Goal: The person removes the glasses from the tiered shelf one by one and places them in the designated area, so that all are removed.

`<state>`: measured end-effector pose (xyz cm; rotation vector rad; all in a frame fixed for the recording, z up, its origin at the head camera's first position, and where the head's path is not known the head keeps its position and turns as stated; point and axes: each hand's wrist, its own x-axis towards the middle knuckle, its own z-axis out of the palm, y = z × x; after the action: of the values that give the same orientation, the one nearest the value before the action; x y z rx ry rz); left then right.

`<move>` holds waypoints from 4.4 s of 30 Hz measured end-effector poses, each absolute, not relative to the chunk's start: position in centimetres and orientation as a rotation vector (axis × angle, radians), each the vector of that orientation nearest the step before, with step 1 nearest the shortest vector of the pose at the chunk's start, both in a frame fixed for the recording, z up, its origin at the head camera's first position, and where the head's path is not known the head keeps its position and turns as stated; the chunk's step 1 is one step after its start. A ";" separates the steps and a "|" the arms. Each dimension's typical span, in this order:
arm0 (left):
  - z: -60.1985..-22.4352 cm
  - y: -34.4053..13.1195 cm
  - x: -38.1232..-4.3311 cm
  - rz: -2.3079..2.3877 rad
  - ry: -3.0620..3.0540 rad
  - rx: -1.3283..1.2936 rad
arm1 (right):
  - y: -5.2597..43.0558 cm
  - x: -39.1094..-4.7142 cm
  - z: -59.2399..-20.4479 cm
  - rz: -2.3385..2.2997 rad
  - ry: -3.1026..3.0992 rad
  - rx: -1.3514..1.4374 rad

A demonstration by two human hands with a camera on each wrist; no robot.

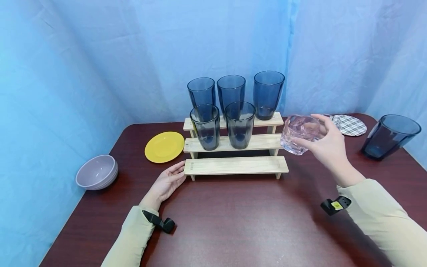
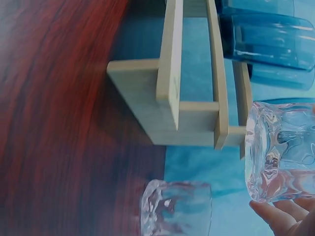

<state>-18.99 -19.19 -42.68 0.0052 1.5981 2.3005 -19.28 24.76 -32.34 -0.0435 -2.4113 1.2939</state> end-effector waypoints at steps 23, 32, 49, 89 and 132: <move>-42.6 -19.1 -19.0 2.294 1.599 0.003 | 30.3 -17.7 -33.9 1.308 -2.516 -0.183; -42.4 -19.1 -19.0 2.289 1.596 0.008 | 32.2 -17.3 -34.6 1.303 -2.572 -0.212; -42.7 -19.2 -19.0 2.272 1.624 0.006 | 36.1 -18.3 -37.3 1.227 -2.626 -0.466; -42.6 -19.1 -18.9 2.287 1.604 0.001 | 37.6 -19.2 -37.7 1.205 -2.734 -0.507; -42.5 -19.1 -18.8 2.262 1.634 -0.003 | 37.5 -19.3 -37.4 0.845 -2.746 -0.550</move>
<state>-18.81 -19.09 -42.49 -0.0025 1.6344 2.2624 -19.30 37.55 -37.37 -0.5504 -2.7456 0.8449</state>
